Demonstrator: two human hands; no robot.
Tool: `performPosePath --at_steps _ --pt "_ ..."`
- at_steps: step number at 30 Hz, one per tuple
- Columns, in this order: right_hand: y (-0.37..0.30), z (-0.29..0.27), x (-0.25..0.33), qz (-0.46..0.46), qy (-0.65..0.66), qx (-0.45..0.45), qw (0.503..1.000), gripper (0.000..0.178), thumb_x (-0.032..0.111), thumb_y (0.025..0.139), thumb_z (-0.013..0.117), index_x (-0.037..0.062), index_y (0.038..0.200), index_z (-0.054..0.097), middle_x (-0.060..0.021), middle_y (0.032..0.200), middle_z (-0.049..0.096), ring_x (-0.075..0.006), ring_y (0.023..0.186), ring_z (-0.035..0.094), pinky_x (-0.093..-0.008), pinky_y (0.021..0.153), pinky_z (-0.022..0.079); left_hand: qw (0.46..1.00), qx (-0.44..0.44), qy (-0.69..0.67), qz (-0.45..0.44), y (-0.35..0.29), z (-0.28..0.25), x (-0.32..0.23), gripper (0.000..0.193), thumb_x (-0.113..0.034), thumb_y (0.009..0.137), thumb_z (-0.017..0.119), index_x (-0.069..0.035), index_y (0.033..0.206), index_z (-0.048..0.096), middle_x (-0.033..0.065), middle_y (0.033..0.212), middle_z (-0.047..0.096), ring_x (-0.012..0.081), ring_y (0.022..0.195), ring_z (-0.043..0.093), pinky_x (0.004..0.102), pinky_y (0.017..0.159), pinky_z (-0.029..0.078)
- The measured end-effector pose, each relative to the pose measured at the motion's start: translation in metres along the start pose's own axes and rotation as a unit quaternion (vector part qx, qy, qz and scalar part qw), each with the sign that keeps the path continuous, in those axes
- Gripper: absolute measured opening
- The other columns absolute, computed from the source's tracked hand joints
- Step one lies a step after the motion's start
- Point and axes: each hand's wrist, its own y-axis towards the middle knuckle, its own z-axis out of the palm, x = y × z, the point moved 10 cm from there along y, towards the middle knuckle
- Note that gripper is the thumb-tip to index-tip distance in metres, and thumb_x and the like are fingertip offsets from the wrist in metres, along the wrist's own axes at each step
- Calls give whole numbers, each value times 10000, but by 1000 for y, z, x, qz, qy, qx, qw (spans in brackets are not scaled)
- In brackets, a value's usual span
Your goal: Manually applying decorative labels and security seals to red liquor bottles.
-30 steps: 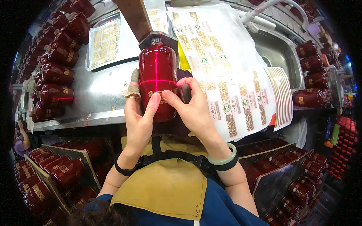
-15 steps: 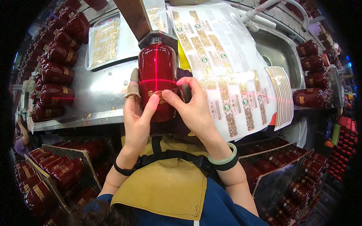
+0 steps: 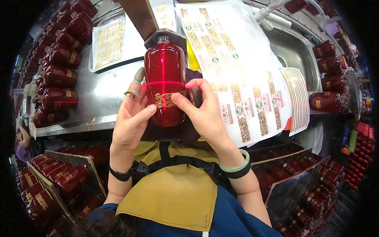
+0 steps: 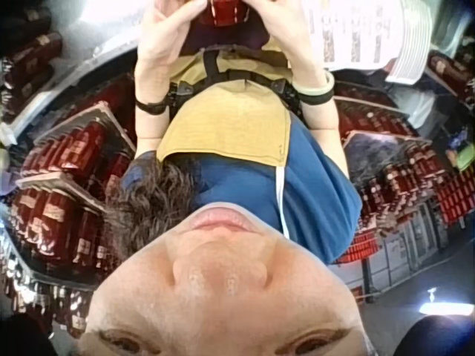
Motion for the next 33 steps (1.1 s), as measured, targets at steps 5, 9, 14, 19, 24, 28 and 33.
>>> performPosePath --at_steps 5,9,14,19,24,28,33 --pt "-3 -2 4 -15 -42 -9 999 346 181 886 832 67 1068 561 33 852 532 -57 799 490 -229 697 417 999 5 34 3 1 2 -1 903 120 886 642 -31 1633 155 153 1596 365 250 1454 409 414 1210 340" --pt "-23 14 56 -235 -271 -36 933 372 162 784 872 58 1025 609 -83 936 573 -237 829 601 -342 728 488 999 -6 43 19 2 2 1 845 105 905 668 33 1600 191 159 1572 380 237 1430 426 405 1188 376" --pt "-40 42 82 -364 -365 -34 856 349 107 705 857 97 1010 687 -82 958 580 -298 857 629 -420 707 510 1000 -10 0 0 0 3 3 722 -67 1027 608 26 1607 188 147 1556 416 214 1399 457 377 1166 388" --pt "-42 48 83 -386 -385 -36 838 269 27 730 790 77 965 667 -90 931 593 -307 832 634 -403 683 518 999 16 -17 39 -2 12 -8 657 -318 1114 442 33 1606 185 157 1571 400 227 1412 452 381 1171 375" --pt "-48 30 92 -398 -310 -85 859 214 -8 775 764 42 933 629 -105 900 616 -317 800 635 -416 673 518 998 13 54 16 -1 14 -5 746 -507 1094 363 -10 1619 175 174 1601 355 280 1484 350 416 1231 257" --pt "-47 38 84 -396 -317 -2 862 231 1 816 762 29 1016 649 -112 925 624 -315 785 621 -412 672 510 997 11 73 35 -2 17 -3 763 -511 1091 371 13 1611 177 181 1577 384 269 1448 406 414 1215 291" --pt "-32 0 58 -233 -207 -88 946 117 121 996 671 19 1036 628 -69 873 600 -171 764 560 -291 705 448 983 -67 136 101 -7 24 -9 717 -111 990 680 84 1547 273 147 1331 576 174 1152 607 315 985 514"
